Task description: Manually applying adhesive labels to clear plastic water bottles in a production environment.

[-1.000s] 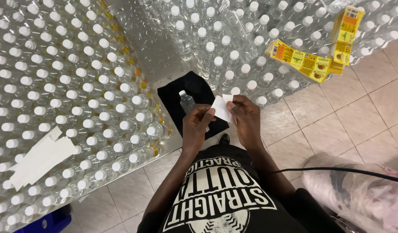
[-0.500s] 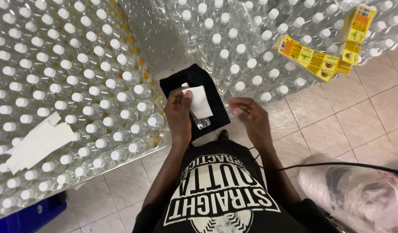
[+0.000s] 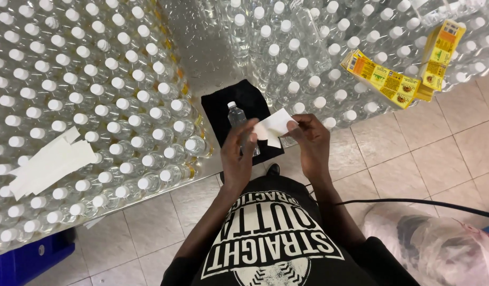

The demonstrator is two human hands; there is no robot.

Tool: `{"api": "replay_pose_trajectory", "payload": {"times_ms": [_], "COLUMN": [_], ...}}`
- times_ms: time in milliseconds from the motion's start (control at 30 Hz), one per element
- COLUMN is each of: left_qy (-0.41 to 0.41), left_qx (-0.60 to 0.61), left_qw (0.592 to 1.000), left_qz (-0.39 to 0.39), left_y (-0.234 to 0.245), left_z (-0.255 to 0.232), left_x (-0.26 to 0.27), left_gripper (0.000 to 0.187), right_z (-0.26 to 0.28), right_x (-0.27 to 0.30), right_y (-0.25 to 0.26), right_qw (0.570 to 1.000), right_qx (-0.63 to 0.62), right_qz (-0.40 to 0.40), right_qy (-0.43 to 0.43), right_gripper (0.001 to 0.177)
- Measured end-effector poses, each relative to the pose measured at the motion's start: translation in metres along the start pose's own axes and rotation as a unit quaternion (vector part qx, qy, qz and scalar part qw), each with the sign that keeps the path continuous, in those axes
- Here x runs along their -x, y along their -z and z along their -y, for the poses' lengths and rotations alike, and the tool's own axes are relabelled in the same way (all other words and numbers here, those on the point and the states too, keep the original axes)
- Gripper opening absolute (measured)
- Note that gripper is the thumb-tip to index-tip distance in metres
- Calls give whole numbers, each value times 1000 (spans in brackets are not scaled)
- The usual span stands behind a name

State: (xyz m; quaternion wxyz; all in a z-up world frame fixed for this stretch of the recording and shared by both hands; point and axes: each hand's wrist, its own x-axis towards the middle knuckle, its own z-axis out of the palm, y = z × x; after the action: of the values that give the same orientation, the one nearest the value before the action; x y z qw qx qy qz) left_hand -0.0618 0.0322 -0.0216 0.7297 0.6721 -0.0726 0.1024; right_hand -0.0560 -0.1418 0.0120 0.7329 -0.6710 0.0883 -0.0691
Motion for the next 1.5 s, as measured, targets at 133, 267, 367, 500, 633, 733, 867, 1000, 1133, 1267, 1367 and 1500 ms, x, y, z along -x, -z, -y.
{"api": "replay_pose_trajectory", "payload": {"times_ms": [133, 267, 367, 500, 633, 733, 867, 1000, 1133, 1267, 1367, 1500], "left_qy": [33, 51, 77, 84, 88, 98, 107, 107, 53, -43, -107, -107], "left_qx": [108, 106, 137, 137, 115, 109, 120, 270, 308, 231, 92, -193], "left_qw": [990, 984, 983, 986, 989, 989, 980, 928, 884, 874, 853, 734], "left_qz": [80, 133, 91, 47, 10, -23, -114, -233, -348, -425, -503, -643], "left_y": [-11, -10, -5, 8, 16, 25, 52, 98, 195, 322, 411, 484], "left_z": [-7, -16, -15, 2, -8, -10, 20, 15, 17, 36, 69, 90], "left_x": [11, 6, 3, 6, 4, 4, 8, -10, -21, -23, -17, -21], "left_gripper": [44, 54, 44, 53, 49, 49, 49, 56, 53, 46, 43, 30], "right_z": [-23, -24, -23, -27, -24, -23, -24, -43, -51, -64, -69, -63], "right_x": [9, 20, 23, 25, 27, 28, 28, 20, 10, 0, -2, 0], "right_y": [-8, -25, -33, -40, -51, -61, -76, -83, -83, -64, -47, -32], "right_qw": [1000, 994, 991, 990, 993, 991, 990, 994, 990, 988, 987, 992], "right_qx": [14, 70, 73, 53, 16, 9, 10, -26, -114, -146, -151, -126], "right_qz": [-2, 40, 68, 98, 111, 134, 142, 106, 79, 28, 7, -11], "right_qy": [17, 77, 93, 81, 38, 24, 10, 15, 18, 42, 45, 20], "right_gripper": [22, 13, 14, 17, 19, 23, 21, 16, 13, 14, 15, 12]}}
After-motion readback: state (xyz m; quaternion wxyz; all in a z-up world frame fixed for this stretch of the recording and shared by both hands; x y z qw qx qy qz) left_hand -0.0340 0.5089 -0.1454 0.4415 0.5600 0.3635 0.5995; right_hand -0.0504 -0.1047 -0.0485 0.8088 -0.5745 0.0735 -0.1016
